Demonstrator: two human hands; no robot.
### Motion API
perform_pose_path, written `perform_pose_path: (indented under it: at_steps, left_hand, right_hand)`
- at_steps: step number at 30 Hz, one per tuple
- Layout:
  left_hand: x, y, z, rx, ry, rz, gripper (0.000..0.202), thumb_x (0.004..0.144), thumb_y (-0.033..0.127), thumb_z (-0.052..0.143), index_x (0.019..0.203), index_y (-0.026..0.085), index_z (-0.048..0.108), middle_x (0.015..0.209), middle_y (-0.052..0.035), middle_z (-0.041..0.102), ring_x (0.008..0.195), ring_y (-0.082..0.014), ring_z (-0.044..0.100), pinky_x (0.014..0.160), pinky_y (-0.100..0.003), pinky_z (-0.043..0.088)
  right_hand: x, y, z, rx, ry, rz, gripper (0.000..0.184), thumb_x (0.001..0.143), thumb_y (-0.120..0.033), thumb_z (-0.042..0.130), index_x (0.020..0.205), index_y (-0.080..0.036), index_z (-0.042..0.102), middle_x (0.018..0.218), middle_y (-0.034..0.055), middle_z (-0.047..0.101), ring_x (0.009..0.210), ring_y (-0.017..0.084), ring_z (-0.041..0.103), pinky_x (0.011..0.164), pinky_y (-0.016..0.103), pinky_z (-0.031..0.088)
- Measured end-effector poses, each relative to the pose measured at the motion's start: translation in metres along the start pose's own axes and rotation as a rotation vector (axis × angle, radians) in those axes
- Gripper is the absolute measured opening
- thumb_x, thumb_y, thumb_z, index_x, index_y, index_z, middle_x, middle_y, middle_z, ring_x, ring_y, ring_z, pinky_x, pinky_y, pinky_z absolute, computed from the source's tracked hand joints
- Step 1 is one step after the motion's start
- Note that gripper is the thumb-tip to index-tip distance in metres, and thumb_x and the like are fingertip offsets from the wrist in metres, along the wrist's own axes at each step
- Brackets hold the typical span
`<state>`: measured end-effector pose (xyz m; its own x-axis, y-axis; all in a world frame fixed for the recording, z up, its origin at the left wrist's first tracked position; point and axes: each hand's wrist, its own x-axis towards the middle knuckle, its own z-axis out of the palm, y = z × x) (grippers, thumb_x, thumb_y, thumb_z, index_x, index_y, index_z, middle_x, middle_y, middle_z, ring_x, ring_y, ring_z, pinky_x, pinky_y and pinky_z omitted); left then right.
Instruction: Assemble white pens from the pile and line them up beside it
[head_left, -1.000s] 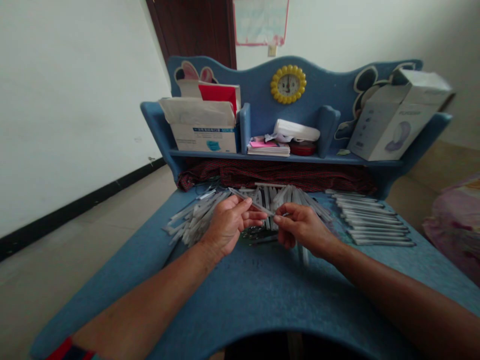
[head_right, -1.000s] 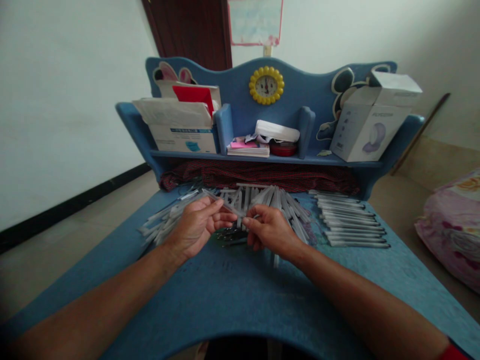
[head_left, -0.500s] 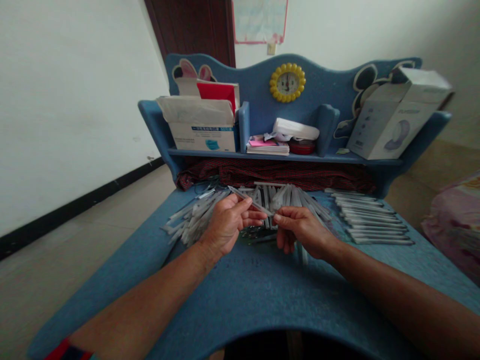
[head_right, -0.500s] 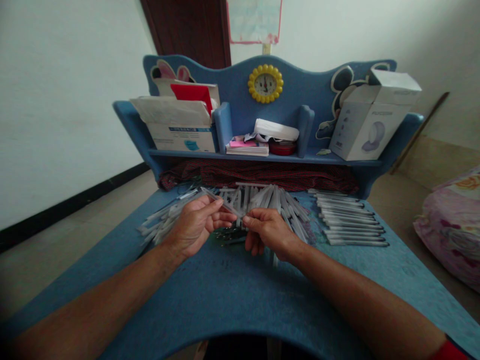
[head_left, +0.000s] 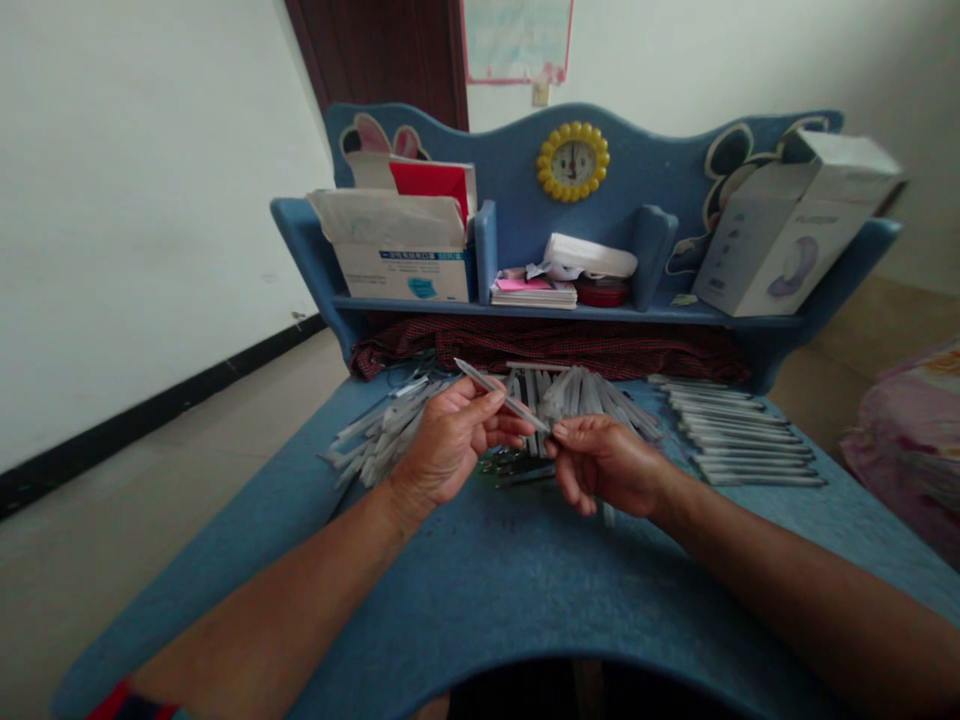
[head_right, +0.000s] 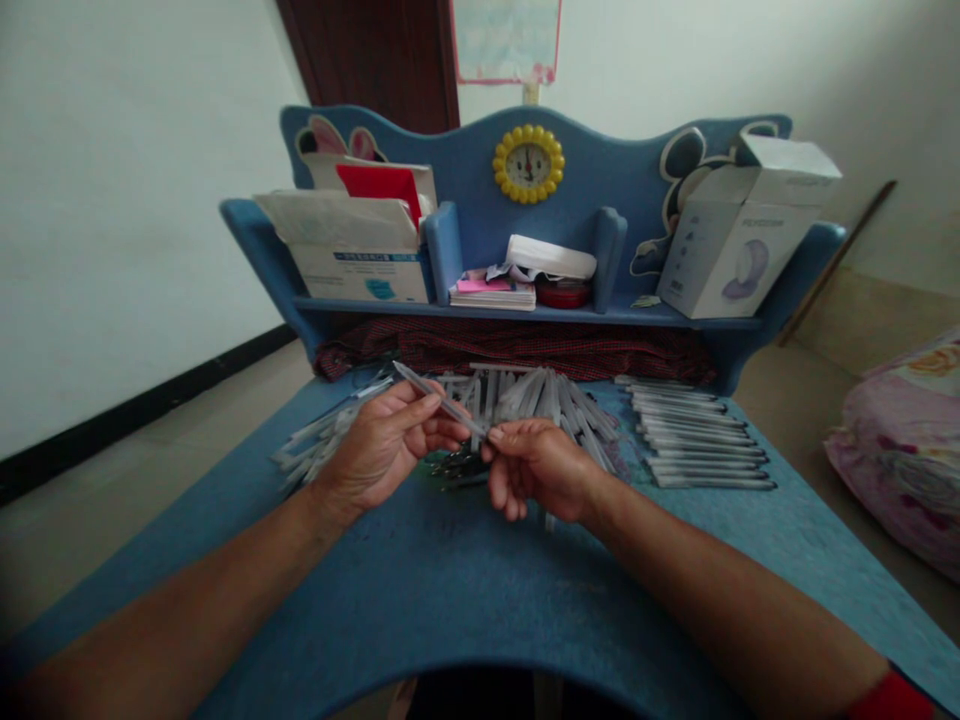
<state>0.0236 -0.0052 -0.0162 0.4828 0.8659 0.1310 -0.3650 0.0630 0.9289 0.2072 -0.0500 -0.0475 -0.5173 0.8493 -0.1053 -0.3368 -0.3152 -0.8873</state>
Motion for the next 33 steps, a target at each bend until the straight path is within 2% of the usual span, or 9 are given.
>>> perform_pose_path:
  at_steps: [6, 11, 15, 19, 23, 30, 33]
  left_hand:
    - [0.000, 0.002, 0.000, -0.025, -0.020, -0.001, 0.011, 0.080, 0.017, 0.060, 0.087, 0.015, 0.052, 0.080, -0.0073, 0.071, 0.065, -0.0171, 0.069, 0.058, -0.026, 0.055]
    - [0.002, 0.004, -0.002, -0.011, 0.012, -0.004, 0.012, 0.078, 0.017, 0.063, 0.086, 0.015, 0.055, 0.080, -0.0063, 0.070, 0.063, -0.0158, 0.068, 0.055, -0.024, 0.053]
    - [0.005, 0.012, -0.007, -0.018, 0.102, 0.021, 0.009, 0.078, 0.016, 0.063, 0.085, 0.015, 0.057, 0.078, -0.0056, 0.070, 0.060, -0.0136, 0.065, 0.050, -0.021, 0.050]
    - [0.008, 0.020, -0.011, -0.017, 0.176, 0.023, 0.001, 0.080, 0.012, 0.058, 0.079, 0.012, 0.059, 0.075, -0.0052, 0.069, 0.060, -0.0120, 0.063, 0.052, -0.021, 0.050]
    - [0.009, 0.026, -0.011, 0.000, 0.196, 0.006, 0.008, 0.081, 0.010, 0.054, 0.075, 0.010, 0.059, 0.074, -0.0071, 0.070, 0.062, -0.0134, 0.063, 0.054, -0.023, 0.051]
    - [0.008, 0.032, -0.018, 0.031, 0.209, 0.024, 0.002, 0.079, 0.012, 0.057, 0.078, 0.011, 0.058, 0.074, -0.0068, 0.070, 0.061, -0.0143, 0.064, 0.055, -0.024, 0.052]
    - [0.009, 0.033, -0.022, 0.070, 0.243, 0.059, 0.005, 0.077, 0.016, 0.059, 0.076, 0.013, 0.056, 0.069, -0.0054, 0.068, 0.053, -0.0116, 0.061, 0.049, -0.021, 0.050]
  right_hand:
    - [0.000, 0.002, -0.003, 0.013, -0.024, -0.002, 0.024, 0.084, -0.039, 0.051, 0.080, -0.014, 0.053, 0.049, 0.0036, 0.066, 0.034, 0.014, 0.057, 0.031, 0.018, 0.040]
    - [0.000, 0.000, 0.002, -0.045, 0.017, 0.009, 0.029, 0.084, -0.043, 0.050, 0.079, -0.015, 0.054, 0.048, 0.0028, 0.064, 0.034, 0.013, 0.056, 0.032, 0.018, 0.039]
    - [-0.007, -0.021, 0.004, -0.220, 0.204, -0.089, 0.037, 0.083, -0.051, 0.051, 0.079, -0.014, 0.056, 0.045, 0.0012, 0.062, 0.032, 0.011, 0.052, 0.032, 0.018, 0.036]
    - [-0.017, -0.048, -0.005, -0.451, 0.398, -0.249, 0.030, 0.076, -0.044, 0.062, 0.076, -0.014, 0.057, 0.046, 0.0001, 0.061, 0.032, 0.010, 0.051, 0.032, 0.018, 0.034]
    - [-0.020, -0.056, -0.014, -0.595, 0.494, -0.277, 0.026, 0.076, -0.040, 0.061, 0.072, -0.015, 0.056, 0.046, -0.0007, 0.060, 0.032, 0.009, 0.050, 0.031, 0.017, 0.033]
    - [-0.015, -0.047, -0.014, -0.847, 0.474, -0.185, 0.015, 0.077, -0.029, 0.057, 0.071, -0.015, 0.057, 0.045, -0.0022, 0.057, 0.034, 0.007, 0.048, 0.034, 0.018, 0.034]
    - [-0.015, -0.044, -0.014, -0.881, 0.451, -0.150, 0.014, 0.077, -0.028, 0.056, 0.070, -0.016, 0.057, 0.046, -0.0022, 0.057, 0.035, 0.008, 0.049, 0.035, 0.018, 0.036]
